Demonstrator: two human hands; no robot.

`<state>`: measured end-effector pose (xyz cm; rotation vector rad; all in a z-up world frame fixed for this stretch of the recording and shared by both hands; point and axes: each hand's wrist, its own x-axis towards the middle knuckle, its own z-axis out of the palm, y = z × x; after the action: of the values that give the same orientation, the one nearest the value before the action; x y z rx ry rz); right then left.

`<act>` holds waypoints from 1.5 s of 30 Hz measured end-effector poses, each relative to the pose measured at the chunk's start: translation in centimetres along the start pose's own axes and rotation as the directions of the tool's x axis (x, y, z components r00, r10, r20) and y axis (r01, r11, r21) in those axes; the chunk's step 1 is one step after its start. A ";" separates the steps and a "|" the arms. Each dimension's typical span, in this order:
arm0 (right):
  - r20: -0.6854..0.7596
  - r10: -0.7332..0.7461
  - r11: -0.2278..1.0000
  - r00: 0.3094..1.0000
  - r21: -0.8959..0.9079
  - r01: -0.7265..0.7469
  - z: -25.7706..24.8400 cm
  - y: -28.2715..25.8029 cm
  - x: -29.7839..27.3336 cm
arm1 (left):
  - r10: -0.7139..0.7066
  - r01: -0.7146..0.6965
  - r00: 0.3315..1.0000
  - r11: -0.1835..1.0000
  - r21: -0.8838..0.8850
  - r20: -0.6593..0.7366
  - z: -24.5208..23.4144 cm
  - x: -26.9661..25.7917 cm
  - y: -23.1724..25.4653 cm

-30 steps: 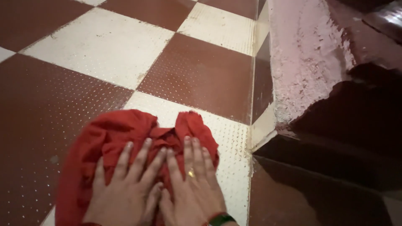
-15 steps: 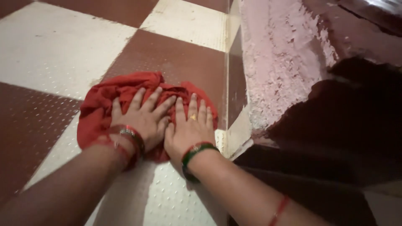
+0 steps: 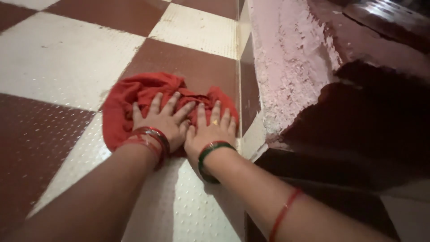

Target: The person cleans the tiled floor by wiping it with a cloth by hand.

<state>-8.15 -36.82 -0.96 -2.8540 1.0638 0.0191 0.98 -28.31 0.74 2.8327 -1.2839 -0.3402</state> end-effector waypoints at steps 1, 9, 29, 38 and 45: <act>-0.002 -0.005 1.000 1.000 0.003 0.005 -0.2 -0.2 -1.3 | -0.005 0.005 1.000 1.000 0.003 -0.003 0.1 -0.9 0.0; -0.027 -0.039 0.999 0.999 -0.032 0.038 -0.6 -1.3 -10.3 | 0.039 -0.041 0.999 0.998 0.045 0.038 0.9 -9.7 -0.1; 0.046 -0.588 0.809 0.807 0.026 0.588 0.9 -18.8 -11.7 | -0.552 0.553 0.833 0.833 0.012 -0.036 3.3 -19.6 -17.2; 0.029 -0.807 0.590 0.590 0.096 0.802 2.6 -28.0 -19.2 | -0.811 0.809 0.585 0.585 -0.053 -0.024 6.0 -31.5 -23.0; -0.023 -0.932 0.354 0.362 0.159 0.921 3.7 -31.5 -27.0 | -0.937 0.927 0.349 0.350 -0.132 -0.031 8.6 -41.4 -23.0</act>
<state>-7.95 4.84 -0.74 -2.8072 -0.7056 -0.0394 -10.16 18.45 -2.07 3.0708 0.5735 -0.2067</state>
